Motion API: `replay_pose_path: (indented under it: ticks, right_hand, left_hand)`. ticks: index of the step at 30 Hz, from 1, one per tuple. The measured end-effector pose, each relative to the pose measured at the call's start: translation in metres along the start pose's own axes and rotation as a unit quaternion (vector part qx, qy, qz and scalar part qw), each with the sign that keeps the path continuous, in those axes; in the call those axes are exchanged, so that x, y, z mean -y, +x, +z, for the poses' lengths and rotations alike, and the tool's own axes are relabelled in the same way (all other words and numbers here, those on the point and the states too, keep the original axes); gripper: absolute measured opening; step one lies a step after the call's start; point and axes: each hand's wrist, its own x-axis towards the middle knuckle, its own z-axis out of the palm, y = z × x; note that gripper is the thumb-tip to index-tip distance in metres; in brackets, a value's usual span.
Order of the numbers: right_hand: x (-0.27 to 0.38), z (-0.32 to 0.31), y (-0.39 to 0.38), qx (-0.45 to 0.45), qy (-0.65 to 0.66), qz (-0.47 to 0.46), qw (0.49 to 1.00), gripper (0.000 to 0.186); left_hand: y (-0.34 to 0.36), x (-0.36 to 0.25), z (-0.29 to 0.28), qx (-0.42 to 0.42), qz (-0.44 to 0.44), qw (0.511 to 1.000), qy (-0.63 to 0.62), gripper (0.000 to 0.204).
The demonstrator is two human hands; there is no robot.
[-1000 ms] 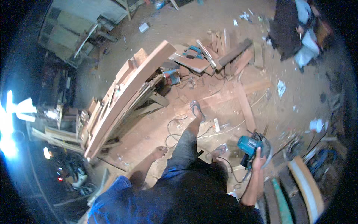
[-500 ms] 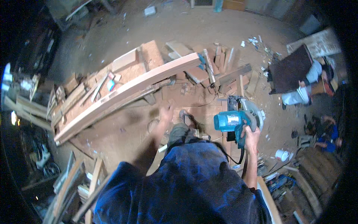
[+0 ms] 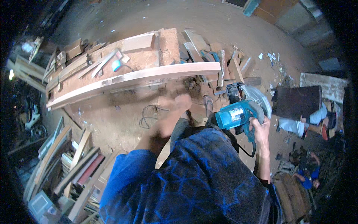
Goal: The person uses a circular saw to cut a long wooden plank on a workbench. They then move the cut piece aside and use a handheld electric planer to smooth the surface of the remaining plank. The person handles various pieces of wood and tools in a cluttered workshop environment.
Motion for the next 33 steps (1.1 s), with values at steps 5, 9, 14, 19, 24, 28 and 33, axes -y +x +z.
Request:
replay_pose_path:
  ticks: [5, 9, 14, 19, 24, 28, 33]
  right_hand:
    - [-0.002, -0.028, 0.060, 0.062, -0.044, 0.043, 0.996, 0.026]
    - [0.017, -0.060, 0.104, 0.181, -0.096, -0.031, 0.978, 0.034]
    - [0.045, -0.094, 0.164, 0.307, -0.158, -0.156, 0.925, 0.029]
    - [0.057, -0.105, 0.206, 0.378, -0.167, -0.242, 0.878, 0.036]
    - [0.055, -0.088, 0.247, 0.415, -0.202, -0.303, 0.834, 0.042]
    - [0.066, -0.076, 0.259, 0.423, -0.251, -0.300, 0.817, 0.043]
    - [0.078, -0.080, 0.256, 0.427, -0.255, -0.287, 0.819, 0.038]
  left_hand:
    - [-0.025, 0.000, 0.041, -0.088, 0.013, 0.981, -0.175, 0.048]
    - [-0.046, -0.089, -0.065, -0.004, 0.045, 0.881, -0.471, 0.052]
    - [-0.035, -0.172, -0.120, -0.003, 0.000, 0.711, -0.703, 0.050]
    - [-0.031, -0.214, -0.137, -0.031, -0.025, 0.752, -0.658, 0.042]
    - [-0.019, -0.215, -0.129, -0.097, -0.072, 0.762, -0.636, 0.043]
    - [-0.028, -0.193, -0.137, -0.123, -0.088, 0.811, -0.565, 0.053]
    - [-0.020, -0.122, -0.142, -0.389, 0.033, 0.921, 0.007, 0.088]
